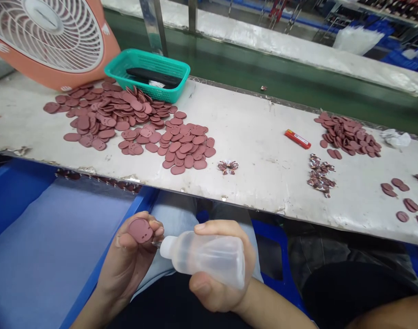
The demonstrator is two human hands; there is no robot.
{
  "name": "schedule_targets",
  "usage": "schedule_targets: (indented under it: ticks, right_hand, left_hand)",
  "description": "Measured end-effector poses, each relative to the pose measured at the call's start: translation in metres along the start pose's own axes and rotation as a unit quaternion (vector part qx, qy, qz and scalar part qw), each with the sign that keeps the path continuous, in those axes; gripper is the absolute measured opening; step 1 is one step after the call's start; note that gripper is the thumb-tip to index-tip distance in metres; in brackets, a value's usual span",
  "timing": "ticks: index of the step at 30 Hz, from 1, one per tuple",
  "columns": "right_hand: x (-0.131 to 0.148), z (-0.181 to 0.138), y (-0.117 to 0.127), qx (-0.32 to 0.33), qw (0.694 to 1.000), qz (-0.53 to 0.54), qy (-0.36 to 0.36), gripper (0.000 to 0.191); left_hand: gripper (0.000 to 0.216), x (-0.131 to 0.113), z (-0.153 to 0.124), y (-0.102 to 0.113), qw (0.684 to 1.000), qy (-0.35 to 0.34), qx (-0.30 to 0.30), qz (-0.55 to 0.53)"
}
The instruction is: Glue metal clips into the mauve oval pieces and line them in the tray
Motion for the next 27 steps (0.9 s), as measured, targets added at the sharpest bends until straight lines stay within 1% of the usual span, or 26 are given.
schedule_targets:
  ticks: [2, 5, 7, 11, 14, 21, 23, 27]
  right_hand:
    - [0.007, 0.005, -0.004, 0.007, 0.999, 0.025, 0.026, 0.037]
    - [0.011, 0.011, -0.009, 0.018, 0.998, 0.043, 0.033, 0.037]
    - [0.012, 0.012, -0.01, 0.02, 0.998, 0.046, 0.026, 0.037]
    - [0.005, 0.009, -0.011, 0.027, 0.999, 0.04, -0.021, 0.037]
    - [0.003, 0.008, -0.012, 0.034, 0.998, 0.032, -0.038, 0.037]
    - [0.009, 0.014, -0.016, 0.064, 0.996, 0.053, -0.02, 0.03]
    - [0.01, 0.014, -0.015, 0.059, 0.997, 0.053, -0.019, 0.031]
    - [0.006, 0.007, -0.009, 0.016, 0.998, 0.053, -0.021, 0.037]
  left_hand:
    - [0.035, -0.001, 0.0, -0.001, 1.0, -0.005, 0.003, 0.001]
    - [0.034, -0.001, 0.0, -0.001, 1.0, -0.006, 0.002, 0.001]
    - [0.033, -0.001, -0.001, -0.001, 1.0, -0.008, 0.003, 0.0]
    - [0.032, -0.001, -0.002, -0.001, 1.0, -0.005, 0.002, 0.003]
    - [0.033, -0.001, -0.001, -0.001, 1.0, -0.002, -0.003, 0.008]
    - [0.032, -0.002, -0.001, -0.002, 1.0, -0.006, 0.001, 0.006]
    - [0.031, -0.002, -0.001, -0.002, 1.0, -0.006, 0.004, 0.005]
    - [0.031, -0.003, -0.002, -0.002, 1.0, -0.009, 0.008, 0.007]
Point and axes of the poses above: each hand's wrist, its own z-axis towards the middle knuckle, its own y-axis out of the back of the hand, x = y × z, the point moved 9 cm from there along z, towards the middle knuckle, and after that the axes turned 15 degrees about x, right-handed, at the moved point
